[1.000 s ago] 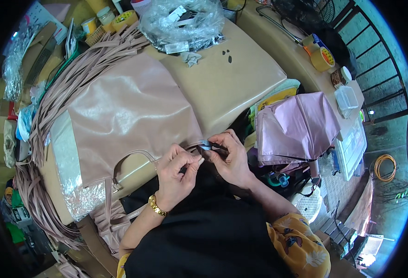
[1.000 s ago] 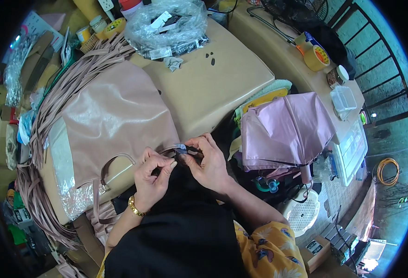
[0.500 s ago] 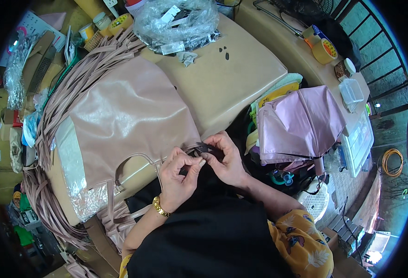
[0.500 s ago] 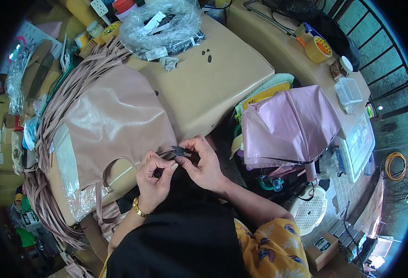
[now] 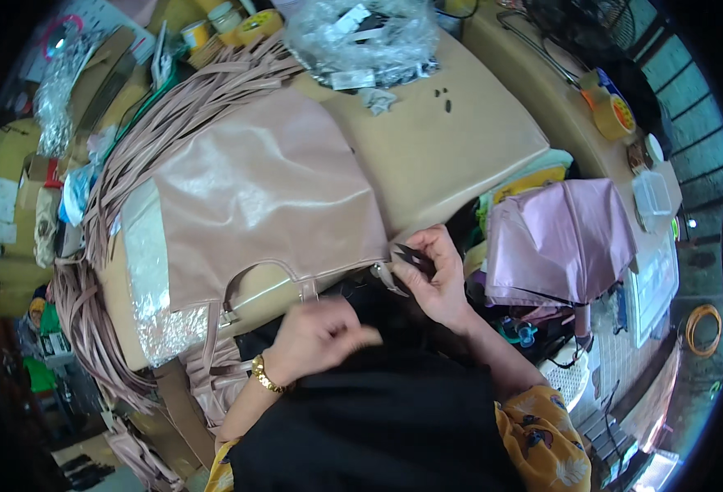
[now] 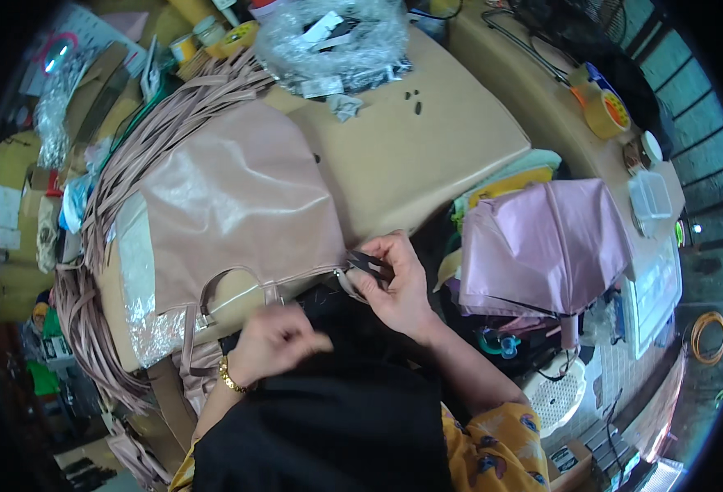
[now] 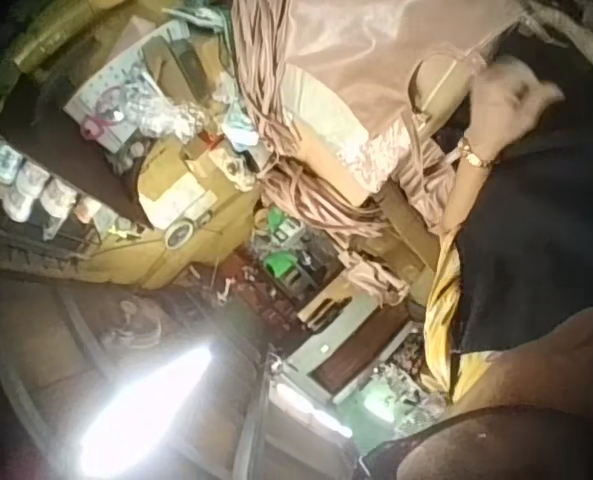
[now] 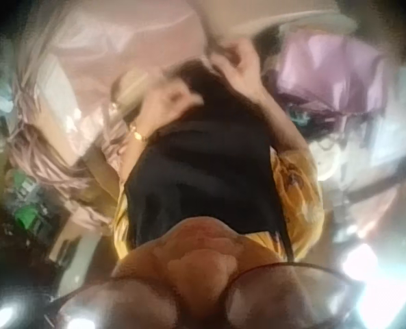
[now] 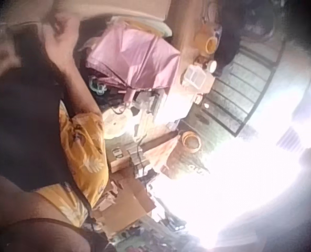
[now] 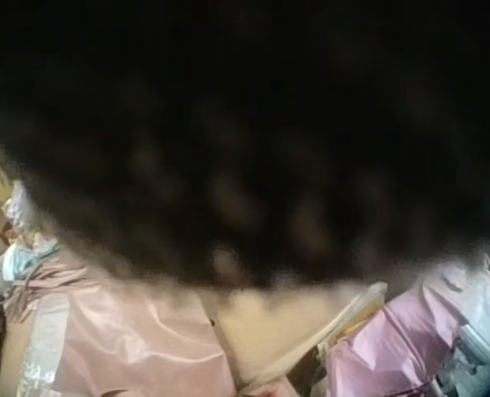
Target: The person attaches a brand tag to the handle of a leather tote bag and uses a small tool to trim excess threads from the seams and interior.
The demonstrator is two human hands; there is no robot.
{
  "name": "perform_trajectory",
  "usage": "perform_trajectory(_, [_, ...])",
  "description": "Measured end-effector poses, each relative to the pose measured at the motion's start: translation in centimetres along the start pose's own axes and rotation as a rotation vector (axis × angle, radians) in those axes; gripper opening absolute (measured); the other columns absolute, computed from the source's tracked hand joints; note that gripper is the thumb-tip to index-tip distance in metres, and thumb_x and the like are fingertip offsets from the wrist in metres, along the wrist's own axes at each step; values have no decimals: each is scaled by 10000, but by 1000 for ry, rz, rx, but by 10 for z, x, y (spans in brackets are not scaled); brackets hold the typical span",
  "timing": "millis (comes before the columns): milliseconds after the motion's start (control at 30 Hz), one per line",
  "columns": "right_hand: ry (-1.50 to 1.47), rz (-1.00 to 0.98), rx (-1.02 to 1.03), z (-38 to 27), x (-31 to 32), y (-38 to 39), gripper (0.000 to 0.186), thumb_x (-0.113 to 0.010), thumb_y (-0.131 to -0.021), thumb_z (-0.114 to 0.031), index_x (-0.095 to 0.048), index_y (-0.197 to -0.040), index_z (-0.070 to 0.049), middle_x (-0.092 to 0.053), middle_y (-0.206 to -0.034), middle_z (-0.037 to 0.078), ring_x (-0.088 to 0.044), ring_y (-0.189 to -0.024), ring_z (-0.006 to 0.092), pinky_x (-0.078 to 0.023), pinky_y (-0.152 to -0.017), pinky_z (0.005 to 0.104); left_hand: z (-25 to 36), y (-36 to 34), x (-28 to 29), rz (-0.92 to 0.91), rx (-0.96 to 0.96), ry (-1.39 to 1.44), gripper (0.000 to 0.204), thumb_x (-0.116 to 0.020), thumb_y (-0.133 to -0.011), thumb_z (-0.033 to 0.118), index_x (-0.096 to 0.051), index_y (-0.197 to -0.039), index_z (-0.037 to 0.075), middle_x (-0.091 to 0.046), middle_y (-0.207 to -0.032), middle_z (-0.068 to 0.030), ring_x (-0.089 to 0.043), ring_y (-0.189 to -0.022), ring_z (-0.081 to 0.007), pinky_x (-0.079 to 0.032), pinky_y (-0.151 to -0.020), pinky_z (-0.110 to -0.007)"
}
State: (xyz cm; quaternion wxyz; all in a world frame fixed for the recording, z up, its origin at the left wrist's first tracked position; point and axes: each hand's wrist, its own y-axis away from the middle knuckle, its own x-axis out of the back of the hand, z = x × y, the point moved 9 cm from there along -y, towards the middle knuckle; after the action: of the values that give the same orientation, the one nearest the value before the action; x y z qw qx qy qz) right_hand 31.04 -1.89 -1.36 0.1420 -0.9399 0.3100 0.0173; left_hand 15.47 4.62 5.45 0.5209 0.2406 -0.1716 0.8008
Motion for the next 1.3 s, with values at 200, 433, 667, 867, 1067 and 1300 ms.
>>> perform_trajectory(200, [283,-121,-8,8,-23,-8,555,-781,-700,-19,-555,-1204,-67,-477,-742,31,-496,-620,122,-425,-547,276,-14,-13,43,589,-66,-345,323,-820,-728,85,-704,-1028,53,-586,-800,-50,-557,-644,-162,-457,-556,-285])
perform_trajectory(433, [395,-122,-55,1,-19,-11,532,-791,-705,-44,-558,-1184,-65,-532,-781,56,-594,-689,157,-491,-601,312,-39,-12,16,582,-70,-48,175,-783,-748,-10,-735,-912,28,-609,-848,-69,-589,-751,-166,-476,-659,-266])
perform_trajectory(667, [791,-178,251,-65,-31,-15,297,-795,-718,-130,-660,-978,-80,-544,-919,63,-623,-723,234,-501,-626,355,-47,-15,22,553,38,40,70,-737,-786,-19,-698,-836,12,-620,-853,-79,-598,-764,-177,-490,-678,-277])
perform_trajectory(867, [968,-280,268,-80,-52,-18,258,-779,-701,-119,-596,-878,-80,-512,-856,80,-601,-653,241,-479,-604,353,-38,-15,24,602,-47,-58,110,-732,-772,-37,-677,-856,8,-615,-843,-103,-606,-752,-219,-502,-672,-301])
perform_trajectory(1067, [1052,-394,246,-83,-69,-19,284,-751,-723,-106,-531,-900,-80,-522,-874,104,-607,-637,284,-495,-588,384,-23,-10,22,650,-151,-173,113,-739,-776,-10,-631,-789,22,-566,-798,-79,-583,-664,-238,-482,-573,-344])
perform_trajectory(1300, [675,-201,82,-64,-36,-31,471,-778,-656,-54,-599,-1091,-75,-558,-935,85,-659,-724,275,-558,-662,376,2,10,44,415,-224,-414,226,-794,-739,181,-634,-860,77,-627,-902,-84,-614,-823,-277,-474,-674,-357])
